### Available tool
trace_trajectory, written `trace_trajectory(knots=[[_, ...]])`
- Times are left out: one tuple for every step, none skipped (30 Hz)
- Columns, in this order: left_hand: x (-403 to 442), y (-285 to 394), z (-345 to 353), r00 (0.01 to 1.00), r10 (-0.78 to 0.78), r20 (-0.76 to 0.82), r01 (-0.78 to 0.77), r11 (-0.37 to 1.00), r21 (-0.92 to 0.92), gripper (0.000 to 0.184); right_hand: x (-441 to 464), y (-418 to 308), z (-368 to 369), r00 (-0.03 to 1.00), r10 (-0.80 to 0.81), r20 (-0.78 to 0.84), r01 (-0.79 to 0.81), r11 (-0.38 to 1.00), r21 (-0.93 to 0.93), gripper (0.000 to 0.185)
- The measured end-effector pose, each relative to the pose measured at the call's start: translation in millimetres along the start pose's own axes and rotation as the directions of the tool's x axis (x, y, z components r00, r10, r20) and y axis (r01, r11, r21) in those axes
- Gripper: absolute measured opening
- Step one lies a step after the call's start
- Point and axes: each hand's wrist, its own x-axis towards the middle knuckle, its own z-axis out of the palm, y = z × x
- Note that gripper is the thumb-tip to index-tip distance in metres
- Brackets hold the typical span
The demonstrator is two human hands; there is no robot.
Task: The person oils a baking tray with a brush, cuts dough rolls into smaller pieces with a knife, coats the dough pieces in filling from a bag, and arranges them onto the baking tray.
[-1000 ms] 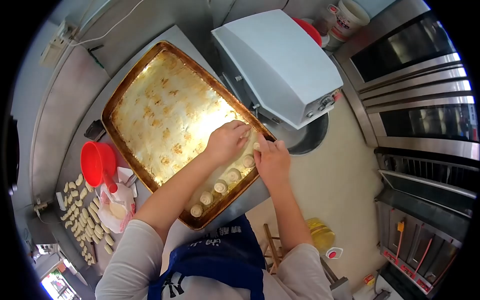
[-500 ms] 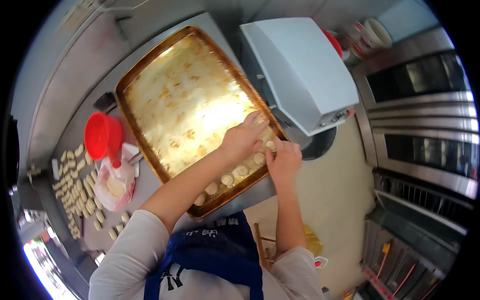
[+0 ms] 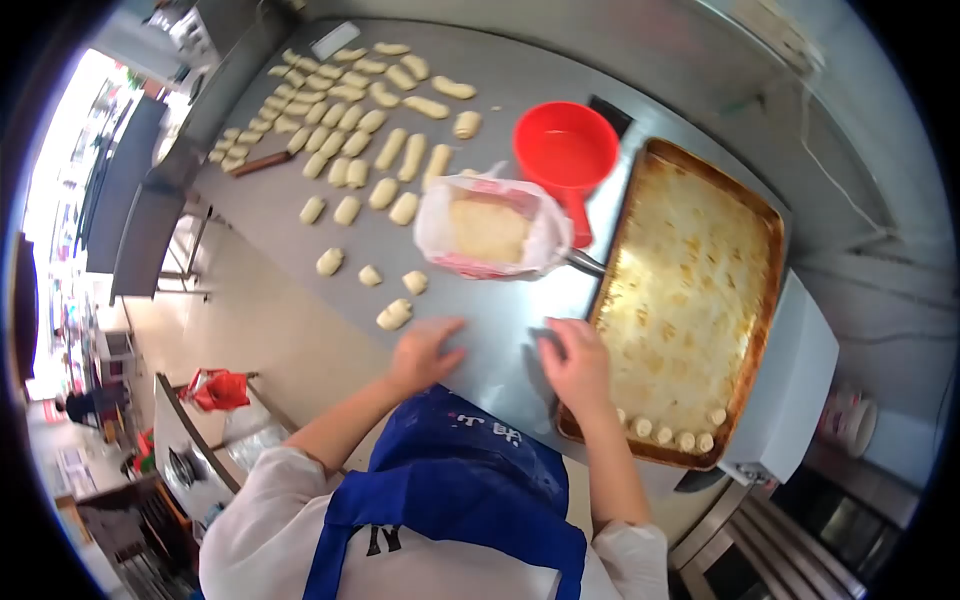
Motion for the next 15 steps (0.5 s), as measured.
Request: trace_trajectory(knots=[[-8.6, -26.1, -15.1, 0.994, -0.044, -0.104, 0.051, 0.996, 0.071, 0.053, 20.1, -13.1, 29.8, 0.991, -0.078, 0.111, 0.069, 0.994, 0.083, 0.027], [-14.6, -44.5, -25.4, 0.991, -0.063, -0.116, 0.071, 0.995, 0.069, 0.053, 39.5, -24.4, 60.0, 0.966, -0.172, 0.195, 0.154, 0.983, 0.101, 0.030], [-19.4, -60.7, -34.1, 0.969, -0.145, -0.201, 0.167, 0.981, 0.099, 0.057, 58.0, -33.4, 90.2, 0.926, -0.263, 0.273, 0.236, 0.964, 0.125, 0.032], [-24.1, -72.5, -41.7, 0.933, -0.222, -0.283, 0.264, 0.957, 0.120, 0.062, 73.1, -42.7, 119.3, 0.903, -0.329, 0.275, 0.311, 0.944, 0.108, 0.036], [-25.9, -79.7, -46.7, 0.927, -0.236, -0.292, 0.278, 0.954, 0.113, 0.062, 86.1, -50.8, 144.0, 0.876, -0.394, 0.278, 0.384, 0.919, 0.090, 0.040], [-26.3, -83.8, -49.4, 0.932, -0.249, -0.263, 0.291, 0.948, 0.132, 0.066, 97.3, -57.7, 163.3, 0.869, -0.400, 0.292, 0.390, 0.916, 0.093, 0.040], [-27.8, -88.2, -51.0, 0.937, -0.261, -0.231, 0.299, 0.942, 0.151, 0.070, 107.0, -64.1, 180.0, 0.843, -0.425, 0.330, 0.425, 0.902, 0.077, 0.044], [-30.5, -92.6, -53.5, 0.942, -0.279, -0.185, 0.307, 0.942, 0.138, 0.075, 111.5, -69.4, 193.0, 0.817, -0.446, 0.366, 0.457, 0.888, 0.061, 0.047], [-35.2, -98.0, -56.8, 0.942, -0.282, -0.183, 0.309, 0.942, 0.135, 0.075, 111.8, -74.2, 201.5, 0.817, -0.443, 0.370, 0.455, 0.889, 0.060, 0.047], [-38.8, -102.1, -58.1, 0.943, -0.299, -0.144, 0.318, 0.940, 0.127, 0.074, 111.3, -77.1, 205.4, 0.815, -0.444, 0.373, 0.456, 0.888, 0.062, 0.048], [-39.5, -105.5, -57.5, 0.948, -0.303, -0.099, 0.313, 0.942, 0.118, 0.074, 109.9, -78.2, 205.5, 0.820, -0.438, 0.369, 0.452, 0.890, 0.053, 0.048], [-43.9, -111.5, -55.5, 0.958, -0.259, -0.121, 0.271, 0.957, 0.103, 0.072, 101.1, -79.6, 201.9, 0.836, -0.393, 0.383, 0.412, 0.910, 0.035, 0.045], [-43.2, -113.1, -59.9, 0.971, -0.193, -0.138, 0.207, 0.974, 0.095, 0.071, 91.8, -78.2, 199.3, 0.850, -0.442, 0.286, 0.443, 0.894, 0.065, 0.040], [-39.0, -112.1, -64.2, 0.983, -0.109, -0.146, 0.121, 0.989, 0.081, 0.069, 81.2, -75.0, 193.3, 0.869, -0.442, 0.225, 0.440, 0.896, 0.061, 0.031], [-38.3, -109.3, -65.5, 0.989, -0.065, -0.134, 0.074, 0.995, 0.063, 0.066, 68.0, -74.9, 182.6, 0.900, -0.385, 0.204, 0.388, 0.921, 0.029, 0.023]])
